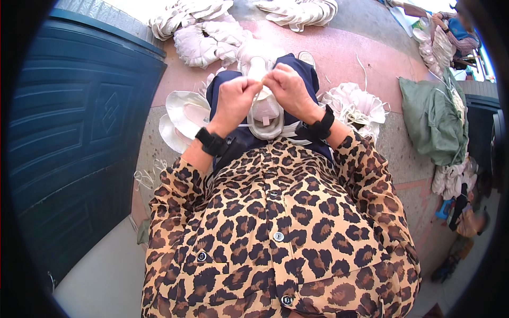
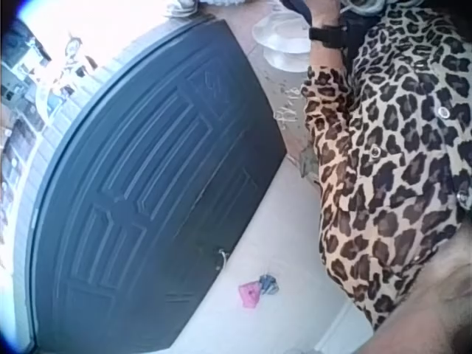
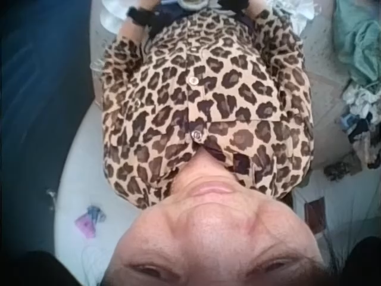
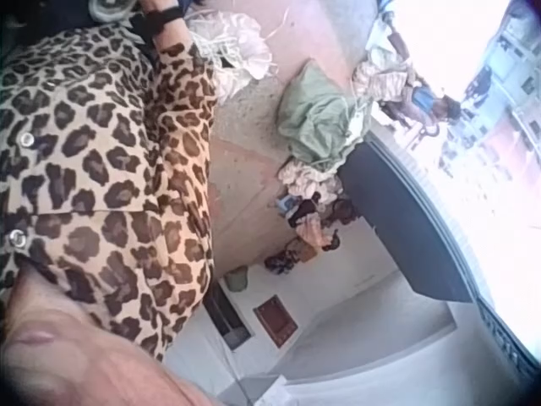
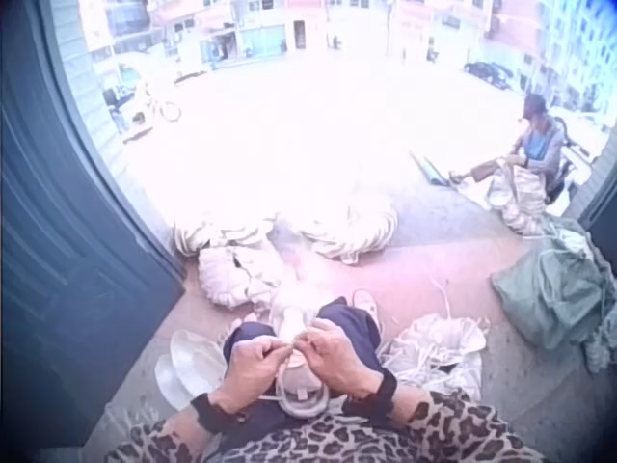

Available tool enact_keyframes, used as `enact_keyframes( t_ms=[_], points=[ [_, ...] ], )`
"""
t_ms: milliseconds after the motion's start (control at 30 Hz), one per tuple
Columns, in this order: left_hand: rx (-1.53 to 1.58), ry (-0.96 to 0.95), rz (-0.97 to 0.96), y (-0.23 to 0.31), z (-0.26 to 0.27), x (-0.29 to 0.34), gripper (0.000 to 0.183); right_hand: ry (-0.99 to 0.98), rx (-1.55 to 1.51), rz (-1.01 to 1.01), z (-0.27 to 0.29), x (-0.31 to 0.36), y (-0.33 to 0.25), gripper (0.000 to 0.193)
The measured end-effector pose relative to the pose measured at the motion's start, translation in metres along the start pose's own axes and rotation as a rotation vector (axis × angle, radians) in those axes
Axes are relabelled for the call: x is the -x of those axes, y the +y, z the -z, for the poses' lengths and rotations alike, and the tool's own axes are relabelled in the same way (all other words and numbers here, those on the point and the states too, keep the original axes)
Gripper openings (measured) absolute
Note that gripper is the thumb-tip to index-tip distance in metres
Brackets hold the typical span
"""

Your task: The recorder is lacing and bundling multiple pairs of shoe uppers.

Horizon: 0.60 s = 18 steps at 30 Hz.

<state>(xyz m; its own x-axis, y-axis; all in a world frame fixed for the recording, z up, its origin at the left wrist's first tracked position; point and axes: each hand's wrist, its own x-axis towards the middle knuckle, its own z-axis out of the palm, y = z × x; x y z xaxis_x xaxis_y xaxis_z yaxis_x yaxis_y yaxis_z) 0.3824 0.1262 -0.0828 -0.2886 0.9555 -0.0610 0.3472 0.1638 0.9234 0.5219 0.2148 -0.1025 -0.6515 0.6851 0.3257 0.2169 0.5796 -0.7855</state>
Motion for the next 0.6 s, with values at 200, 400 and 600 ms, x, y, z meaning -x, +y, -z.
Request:
enact_keyframes(
  t_ms=[200, 400, 600],
  points=[
    [0.111, -0.068, 0.104, 0.012, 0.000, -0.041, 0.018, 0.066, -0.146, -0.246, 0.011, -0.029, -0.001, 0.015],
    [-0.261, 0.252, 0.084, -0.097, 0.073, -0.028, 0.030, 0.163, -0.025, -0.399, 0.027, -0.015, 0.047, 0.023],
    [-0.407, 0.520, 0.812, -0.226, 0.158, 0.080, 0.051, 0.054, -0.007, -0.556, 0.070, 0.062, 0.088, 0.024]
  ],
)
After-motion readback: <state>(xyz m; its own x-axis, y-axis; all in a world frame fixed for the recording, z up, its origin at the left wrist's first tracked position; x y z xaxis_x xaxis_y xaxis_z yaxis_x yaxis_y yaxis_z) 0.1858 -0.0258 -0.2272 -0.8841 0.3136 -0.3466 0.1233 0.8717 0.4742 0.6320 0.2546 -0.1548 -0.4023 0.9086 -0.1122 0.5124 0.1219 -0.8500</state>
